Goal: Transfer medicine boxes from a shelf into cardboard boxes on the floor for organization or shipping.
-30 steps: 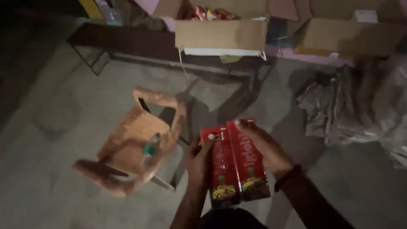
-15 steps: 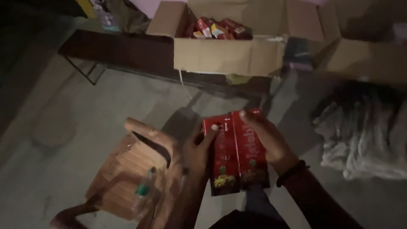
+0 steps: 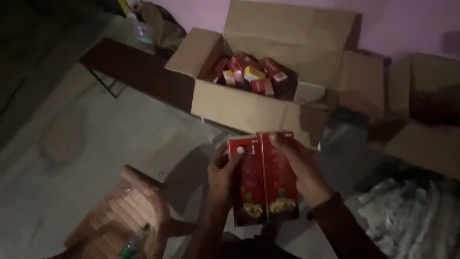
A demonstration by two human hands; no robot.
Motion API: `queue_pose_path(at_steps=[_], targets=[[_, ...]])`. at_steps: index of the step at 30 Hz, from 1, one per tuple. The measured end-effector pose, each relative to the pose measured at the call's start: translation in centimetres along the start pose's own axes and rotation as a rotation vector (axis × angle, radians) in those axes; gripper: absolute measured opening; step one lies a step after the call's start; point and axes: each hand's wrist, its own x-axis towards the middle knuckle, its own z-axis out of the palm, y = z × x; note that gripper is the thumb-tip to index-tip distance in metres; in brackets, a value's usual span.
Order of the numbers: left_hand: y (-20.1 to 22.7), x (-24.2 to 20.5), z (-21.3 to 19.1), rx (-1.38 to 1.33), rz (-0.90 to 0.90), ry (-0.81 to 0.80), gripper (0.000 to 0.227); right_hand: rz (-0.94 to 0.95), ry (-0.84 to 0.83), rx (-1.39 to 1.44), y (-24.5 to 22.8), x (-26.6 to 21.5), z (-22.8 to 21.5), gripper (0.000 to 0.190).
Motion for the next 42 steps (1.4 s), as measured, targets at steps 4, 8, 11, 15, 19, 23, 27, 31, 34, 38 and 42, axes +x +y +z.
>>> queue_pose_path(at_steps=[4, 8, 11, 15, 19, 23, 27, 31, 34, 38, 42], targets=[[0.4, 3.5, 2.8, 0.001, -0.012, 0.017, 0.075, 0.069, 0.023, -0.051, -2.2, 3.5, -1.0, 0.057], [1.3, 7.8, 4.6, 0.072, 0.055, 0.002, 0.072, 0.027, 0.052, 0.001, -3.5, 7.9, -1.7, 0.055], [0.9, 10.7, 5.2, 0.081, 0.08, -0.006, 0.069, 0.025, 0.078, -0.033, -4.8, 10.1, -2.0, 0.054], [1.2, 16.2, 5.5, -0.056, 0.036, 0.063, 0.066, -0.014, 0.147, -0.032, -4.9, 14.6, -3.7, 0.056], [2.8, 21.8, 5.3, 0.055, 0.049, 0.09, 0.068, -0.145, 0.139, -0.094, -5.8, 19.6, -3.9, 0.05], [4.1, 26.8, 4.0, -0.018, 0.059, 0.147, 0.065, 0.023, 0.222, 0.031, -9.8, 22.1, -1.1, 0.045], [6.7, 30.7, 4.3, 0.06, 0.039, 0.274, 0.062, -0.108, 0.02, -0.009, -2.5, 29.0, -9.1, 0.062], [6.3, 34.5, 3.7, 0.02, 0.216, 0.188, 0.062, 0.063, 0.21, 0.276, -12.7, 27.5, 2.1, 0.056], [6.2, 36.3, 4.8, -0.007, 0.216, 0.196, 0.066, -0.033, 0.108, 0.224, -12.0, 30.2, 0.8, 0.063], [3.5, 40.6, 5.3, 0.167, 0.216, 0.188, 0.066, 0.107, 0.347, 0.069, -9.5, 35.3, -3.5, 0.064], [3.3, 42.2, 9.0, 0.328, 0.174, 0.199, 0.073, 0.125, 0.44, 0.122, -9.8, 37.0, -5.4, 0.058]])
